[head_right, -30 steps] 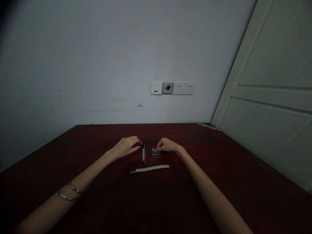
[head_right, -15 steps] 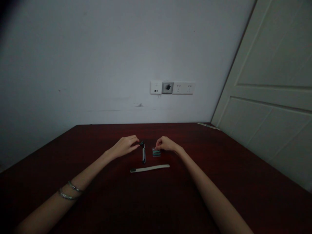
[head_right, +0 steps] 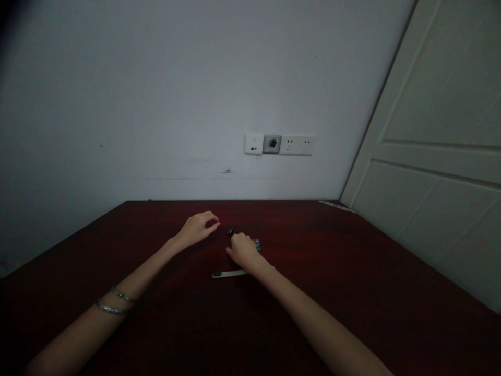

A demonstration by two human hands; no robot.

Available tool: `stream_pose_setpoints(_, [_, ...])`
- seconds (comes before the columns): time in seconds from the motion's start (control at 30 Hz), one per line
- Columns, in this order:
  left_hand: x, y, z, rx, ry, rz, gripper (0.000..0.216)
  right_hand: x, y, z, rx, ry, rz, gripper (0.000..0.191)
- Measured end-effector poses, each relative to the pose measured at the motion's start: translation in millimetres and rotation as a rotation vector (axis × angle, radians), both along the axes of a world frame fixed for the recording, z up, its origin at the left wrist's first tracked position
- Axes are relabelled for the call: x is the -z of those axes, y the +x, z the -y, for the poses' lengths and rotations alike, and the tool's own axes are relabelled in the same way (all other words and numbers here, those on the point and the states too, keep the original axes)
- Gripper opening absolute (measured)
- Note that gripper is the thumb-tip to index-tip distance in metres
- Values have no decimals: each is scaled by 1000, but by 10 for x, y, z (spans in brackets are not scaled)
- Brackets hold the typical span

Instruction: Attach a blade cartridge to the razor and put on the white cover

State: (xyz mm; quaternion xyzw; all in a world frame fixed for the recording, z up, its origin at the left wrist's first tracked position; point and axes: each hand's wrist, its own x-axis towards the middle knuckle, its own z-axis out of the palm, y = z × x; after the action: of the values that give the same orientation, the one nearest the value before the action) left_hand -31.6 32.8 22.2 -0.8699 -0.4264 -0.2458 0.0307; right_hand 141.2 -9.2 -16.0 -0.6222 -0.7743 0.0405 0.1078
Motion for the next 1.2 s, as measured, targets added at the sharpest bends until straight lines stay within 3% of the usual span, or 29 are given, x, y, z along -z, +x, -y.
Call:
stream_pose_setpoints(0.23, [-2,74,21,23,-18,75,18,8,-23,-35,33,5,27,24])
stream_pose_setpoints(0.37, [-3,186,103,52,-37,81,17,-87,132,-56,73,36,21,26])
stream_pose_setpoints(0.57, [154,432,234,131,-162,-27,19,-237,1035,-61,251,65,-67,31])
stream_pose_setpoints(0.73, [392,617,102,231,-242,-31,34,-147,1987,80,505,106,-77,41])
stream_pose_setpoints(0.83, [471,721,-12,278,-283,-20,41,-56,2371,179,581,78,-69,40])
stream_pose_setpoints(0.97, [522,809,-82,307,-352,16,48,37,2618,262,621,17,-41,39])
stream_pose_setpoints(1.2, [592,841,-82,317,-360,-14,51,132,2700,271,640,-28,-18,35])
